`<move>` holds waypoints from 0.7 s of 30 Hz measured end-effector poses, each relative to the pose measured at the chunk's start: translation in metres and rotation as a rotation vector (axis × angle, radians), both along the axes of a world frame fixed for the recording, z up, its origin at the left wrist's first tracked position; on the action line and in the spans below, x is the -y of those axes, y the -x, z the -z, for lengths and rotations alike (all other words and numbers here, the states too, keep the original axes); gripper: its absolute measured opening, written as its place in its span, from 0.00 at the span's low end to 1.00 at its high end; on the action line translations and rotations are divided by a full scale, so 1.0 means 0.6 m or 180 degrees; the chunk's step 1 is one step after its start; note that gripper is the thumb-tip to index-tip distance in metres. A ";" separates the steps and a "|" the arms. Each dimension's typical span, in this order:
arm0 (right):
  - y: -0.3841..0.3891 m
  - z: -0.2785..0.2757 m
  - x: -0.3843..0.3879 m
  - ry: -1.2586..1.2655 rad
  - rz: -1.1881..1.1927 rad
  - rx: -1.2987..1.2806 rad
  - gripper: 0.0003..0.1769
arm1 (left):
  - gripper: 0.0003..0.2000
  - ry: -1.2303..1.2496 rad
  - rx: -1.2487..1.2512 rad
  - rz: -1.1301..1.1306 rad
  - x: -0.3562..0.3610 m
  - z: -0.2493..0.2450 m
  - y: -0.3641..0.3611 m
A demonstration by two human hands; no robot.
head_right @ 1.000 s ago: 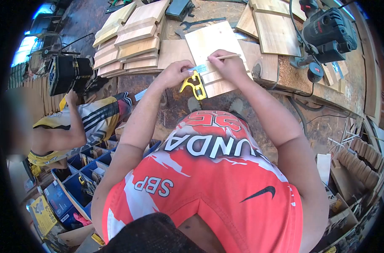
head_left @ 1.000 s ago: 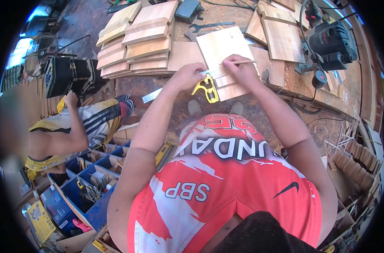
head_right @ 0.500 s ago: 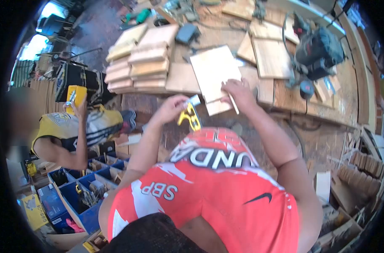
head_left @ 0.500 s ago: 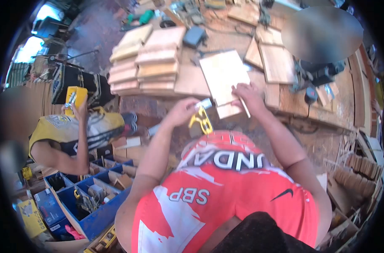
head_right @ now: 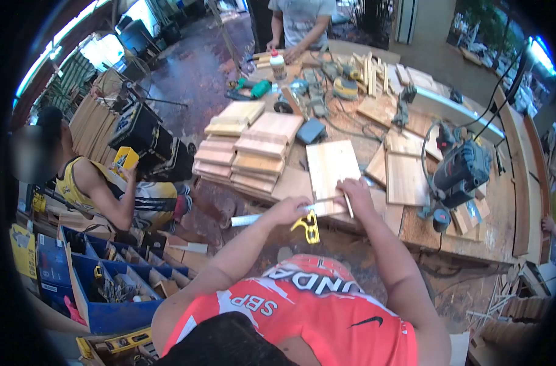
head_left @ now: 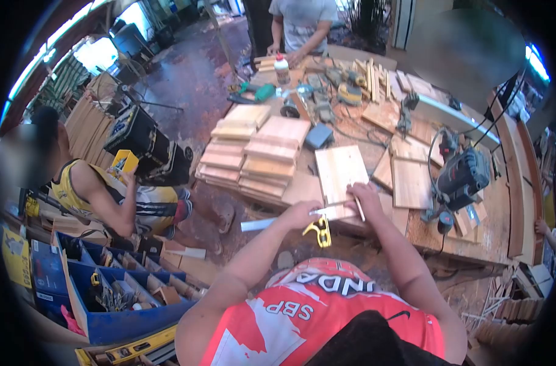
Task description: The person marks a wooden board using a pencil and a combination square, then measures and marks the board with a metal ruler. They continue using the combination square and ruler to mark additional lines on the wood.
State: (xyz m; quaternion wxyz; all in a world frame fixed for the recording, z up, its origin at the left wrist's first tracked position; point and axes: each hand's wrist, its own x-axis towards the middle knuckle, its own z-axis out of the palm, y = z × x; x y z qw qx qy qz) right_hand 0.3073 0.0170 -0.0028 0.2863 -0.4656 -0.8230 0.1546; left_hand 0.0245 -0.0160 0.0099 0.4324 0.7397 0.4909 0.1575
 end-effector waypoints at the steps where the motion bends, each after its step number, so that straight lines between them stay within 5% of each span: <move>1: 0.001 0.004 0.002 -0.0052 0.0007 0.0017 0.24 | 0.13 -0.0053 -0.0018 0.0071 -0.003 0.003 -0.001; 21: 0.010 0.002 0.021 -0.0151 0.0343 0.0023 0.26 | 0.14 -0.0089 0.0133 0.0272 -0.012 0.027 0.006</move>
